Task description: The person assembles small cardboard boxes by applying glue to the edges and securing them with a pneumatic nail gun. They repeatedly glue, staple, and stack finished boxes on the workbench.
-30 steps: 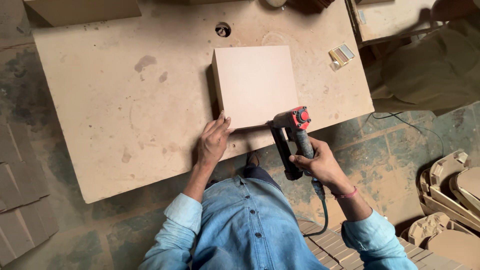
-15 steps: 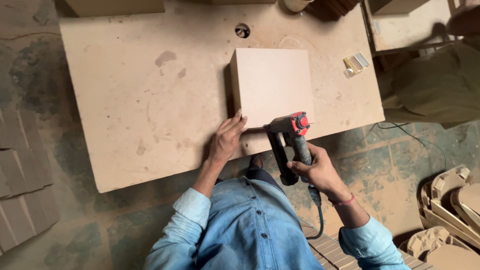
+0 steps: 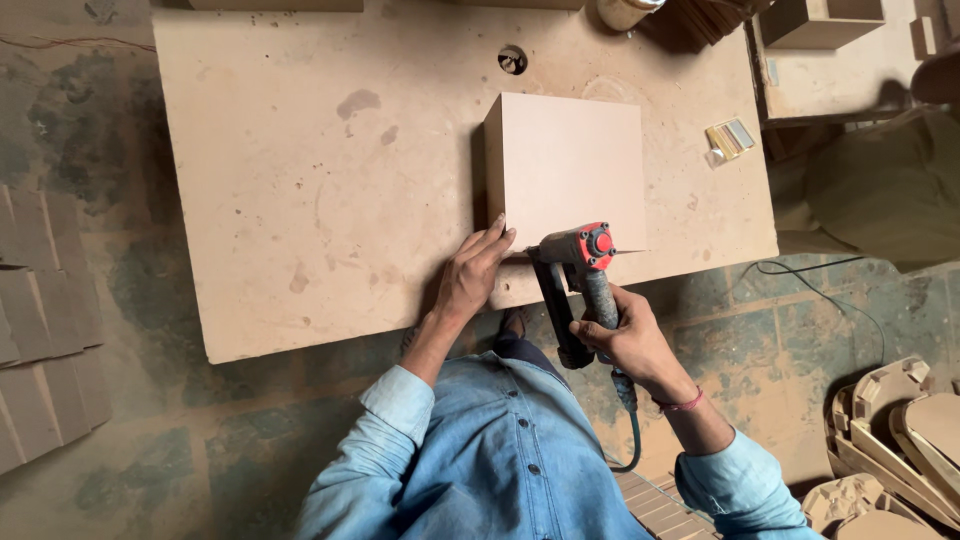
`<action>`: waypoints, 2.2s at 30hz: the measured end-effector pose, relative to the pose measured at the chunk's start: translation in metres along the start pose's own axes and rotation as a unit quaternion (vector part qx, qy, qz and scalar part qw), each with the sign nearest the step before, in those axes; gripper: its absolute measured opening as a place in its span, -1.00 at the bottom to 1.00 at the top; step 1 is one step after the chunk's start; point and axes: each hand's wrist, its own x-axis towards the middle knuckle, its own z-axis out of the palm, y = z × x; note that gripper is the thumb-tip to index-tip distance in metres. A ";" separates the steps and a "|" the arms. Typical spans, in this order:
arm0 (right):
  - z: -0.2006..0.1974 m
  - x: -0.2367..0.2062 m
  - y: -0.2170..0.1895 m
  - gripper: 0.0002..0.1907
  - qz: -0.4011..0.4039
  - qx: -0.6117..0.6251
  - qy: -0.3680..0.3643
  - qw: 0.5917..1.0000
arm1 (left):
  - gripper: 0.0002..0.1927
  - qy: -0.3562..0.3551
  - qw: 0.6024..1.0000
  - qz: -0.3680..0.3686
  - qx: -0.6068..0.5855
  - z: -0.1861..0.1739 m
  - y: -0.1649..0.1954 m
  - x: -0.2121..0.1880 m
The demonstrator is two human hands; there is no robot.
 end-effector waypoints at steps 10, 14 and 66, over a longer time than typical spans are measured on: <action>-0.030 -0.008 0.040 -0.83 0.001 0.069 0.059 0.996 | -0.65 -0.005 0.997 -0.012 0.081 -0.003 0.021 0.005; -0.065 -0.019 0.070 -0.86 0.005 0.140 0.116 0.983 | -0.60 -0.025 0.977 -0.013 0.211 0.020 0.043 0.030; -0.286 0.122 0.052 -0.59 -0.158 -0.170 -0.172 0.957 | -0.33 -0.182 0.936 -0.015 0.302 0.177 0.088 0.139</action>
